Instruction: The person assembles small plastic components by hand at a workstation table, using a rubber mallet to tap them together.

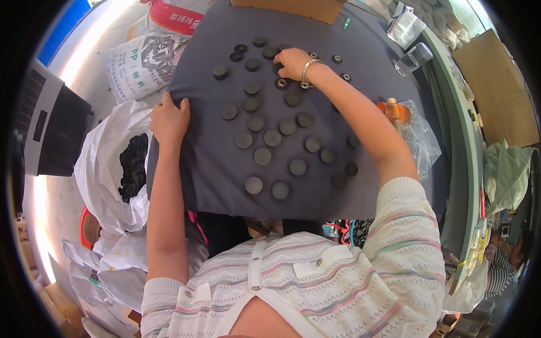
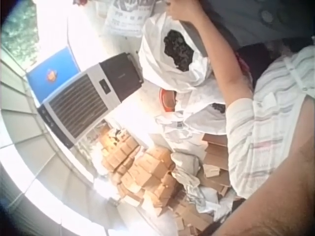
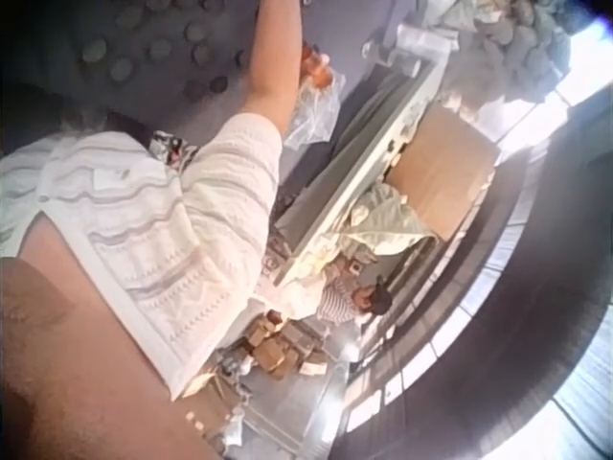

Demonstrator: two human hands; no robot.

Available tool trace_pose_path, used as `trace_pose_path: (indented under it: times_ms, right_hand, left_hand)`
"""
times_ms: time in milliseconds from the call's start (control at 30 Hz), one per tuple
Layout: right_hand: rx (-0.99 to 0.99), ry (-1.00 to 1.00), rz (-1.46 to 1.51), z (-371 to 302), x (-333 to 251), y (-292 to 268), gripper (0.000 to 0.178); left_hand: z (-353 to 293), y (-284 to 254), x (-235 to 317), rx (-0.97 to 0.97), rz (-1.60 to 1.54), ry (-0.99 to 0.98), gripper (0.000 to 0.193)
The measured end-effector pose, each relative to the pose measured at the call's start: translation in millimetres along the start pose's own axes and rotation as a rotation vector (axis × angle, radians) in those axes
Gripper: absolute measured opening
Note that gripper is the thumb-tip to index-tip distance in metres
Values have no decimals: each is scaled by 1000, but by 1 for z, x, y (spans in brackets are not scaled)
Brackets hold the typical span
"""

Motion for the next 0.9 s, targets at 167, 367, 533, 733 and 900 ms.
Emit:
trace_pose_path:
  times_ms: [167, 367, 533, 733, 900]
  right_hand:
    - [15, -91, -41, -3, -8, -9, 39]
    - [-134, -112, 10, -35, -21, -7, 40]
    - [-32, -148, -7, -38, -23, 2, 37]
    - [9, -154, 19, -29, -38, -2, 26]
    - [41, 95, 137, -32, 7, -36, 35]
  left_hand:
    - [0, 1, 1, -11, 31, 0, 53]
    - [0, -1, -1, -17, 15, -3, 53]
    - [1, 0, 2, -5, 13, 3, 54]
    - [-1, 1, -1, -20, 2, -1, 56]
    - [1, 2, -2, 19, 61, 15, 59]
Point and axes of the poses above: each hand's wrist, its own z-axis towards the middle knuckle, its own y-axis out of the palm, x = y × z, the point moved 5 cm from there along z, towards the middle knuckle, and after that the axes turned 3 degrees about y, right-handed, at the moved point
